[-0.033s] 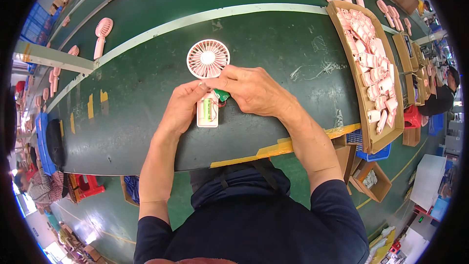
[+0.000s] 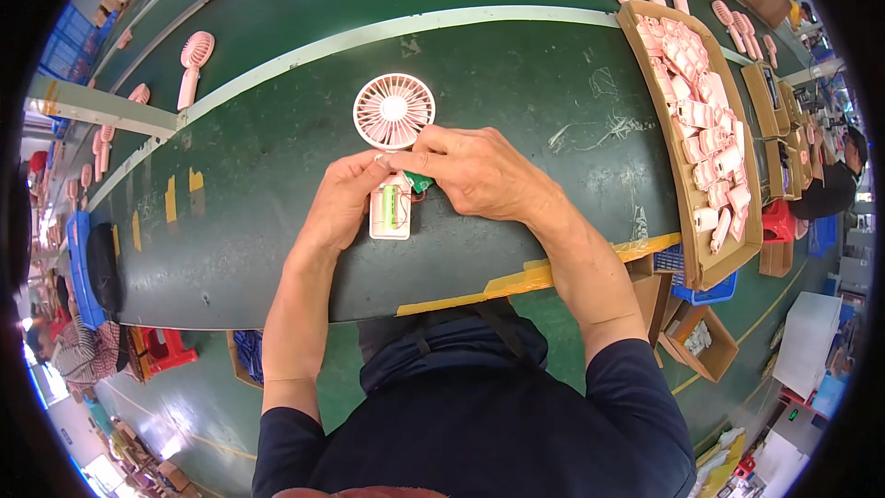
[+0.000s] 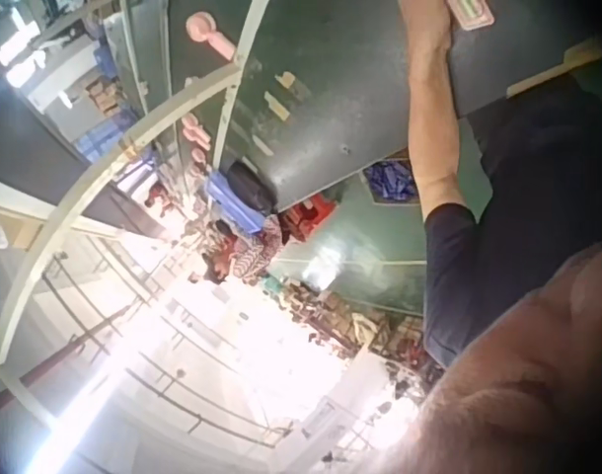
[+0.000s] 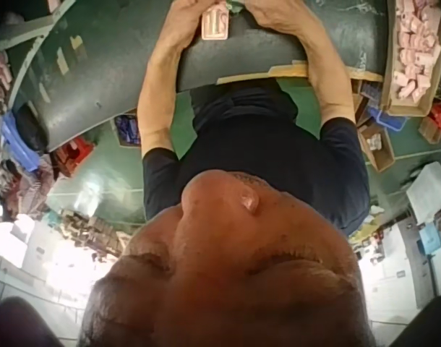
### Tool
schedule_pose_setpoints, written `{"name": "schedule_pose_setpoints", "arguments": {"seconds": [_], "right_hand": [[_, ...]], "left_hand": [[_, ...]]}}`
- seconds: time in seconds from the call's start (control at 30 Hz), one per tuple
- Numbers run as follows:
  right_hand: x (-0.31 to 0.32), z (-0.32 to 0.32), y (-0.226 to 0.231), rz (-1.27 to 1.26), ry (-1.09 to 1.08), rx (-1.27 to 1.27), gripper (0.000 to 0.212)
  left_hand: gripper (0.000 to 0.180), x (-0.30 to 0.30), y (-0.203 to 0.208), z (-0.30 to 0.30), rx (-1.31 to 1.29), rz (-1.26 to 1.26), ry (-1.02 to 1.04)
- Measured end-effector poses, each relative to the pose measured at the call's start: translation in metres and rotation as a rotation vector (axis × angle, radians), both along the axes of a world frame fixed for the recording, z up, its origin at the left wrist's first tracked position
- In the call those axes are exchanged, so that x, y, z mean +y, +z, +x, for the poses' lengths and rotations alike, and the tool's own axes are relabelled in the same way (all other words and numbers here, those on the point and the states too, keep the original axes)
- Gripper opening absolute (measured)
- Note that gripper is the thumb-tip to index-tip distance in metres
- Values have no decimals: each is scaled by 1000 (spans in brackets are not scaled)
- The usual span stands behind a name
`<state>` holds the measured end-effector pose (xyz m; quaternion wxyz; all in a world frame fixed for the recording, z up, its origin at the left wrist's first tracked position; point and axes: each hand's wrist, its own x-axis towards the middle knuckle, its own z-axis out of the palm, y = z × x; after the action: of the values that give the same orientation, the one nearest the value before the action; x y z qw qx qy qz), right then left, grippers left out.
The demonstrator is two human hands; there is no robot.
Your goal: The person assembles handheld fans on a production line by fitting the circuit board and battery into the handle casing halves, snapping the casing covers together by hand, and placing the assembled fans onto the conveyor belt.
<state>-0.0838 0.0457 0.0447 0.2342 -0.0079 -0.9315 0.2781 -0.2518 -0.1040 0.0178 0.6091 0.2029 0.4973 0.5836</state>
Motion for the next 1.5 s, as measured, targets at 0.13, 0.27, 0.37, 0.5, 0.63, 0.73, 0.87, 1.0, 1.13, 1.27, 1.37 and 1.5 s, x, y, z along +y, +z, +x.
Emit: {"name": "schedule_pose_setpoints", "arguments": {"seconds": [0.13,0.27,0.37,0.5,0.63,0.73,0.87,1.0,1.13,1.27,1.37,1.5], "right_hand": [[-2,3,4,67,44,-51,43],[-4,3,6,109,51,-66,32],[-4,3,6,103,58,-33,24],[-3,2,7,77,48,-33,18],[-1,-1,1,-205,82,108,20],[-10,-9,-12,-332,-43,273,18],[-15,-8,-9,-54,-117,292,21],[-18,-8,-6,111,-143,296,22],[-15,-6,-5,210,-97,352,19],[-12,-9,-11,165,-48,411,25],[-11,-10,-18,151,-44,421,20],[-11,-10,-16,149,-26,390,20]], "left_hand": [[29,0,4,-6,99,-33,3],[27,-2,2,-11,156,-58,-19],[27,-1,2,-12,217,-83,-47],[26,-1,4,-12,283,-131,-91],[25,0,2,-5,244,-19,-92],[25,2,-1,8,136,117,71],[25,3,-7,14,275,138,213],[26,2,-6,18,356,162,294],[28,4,4,17,189,205,271],[31,3,4,13,14,220,216],[32,4,4,14,-12,217,211],[33,3,1,11,-12,204,193]]}}
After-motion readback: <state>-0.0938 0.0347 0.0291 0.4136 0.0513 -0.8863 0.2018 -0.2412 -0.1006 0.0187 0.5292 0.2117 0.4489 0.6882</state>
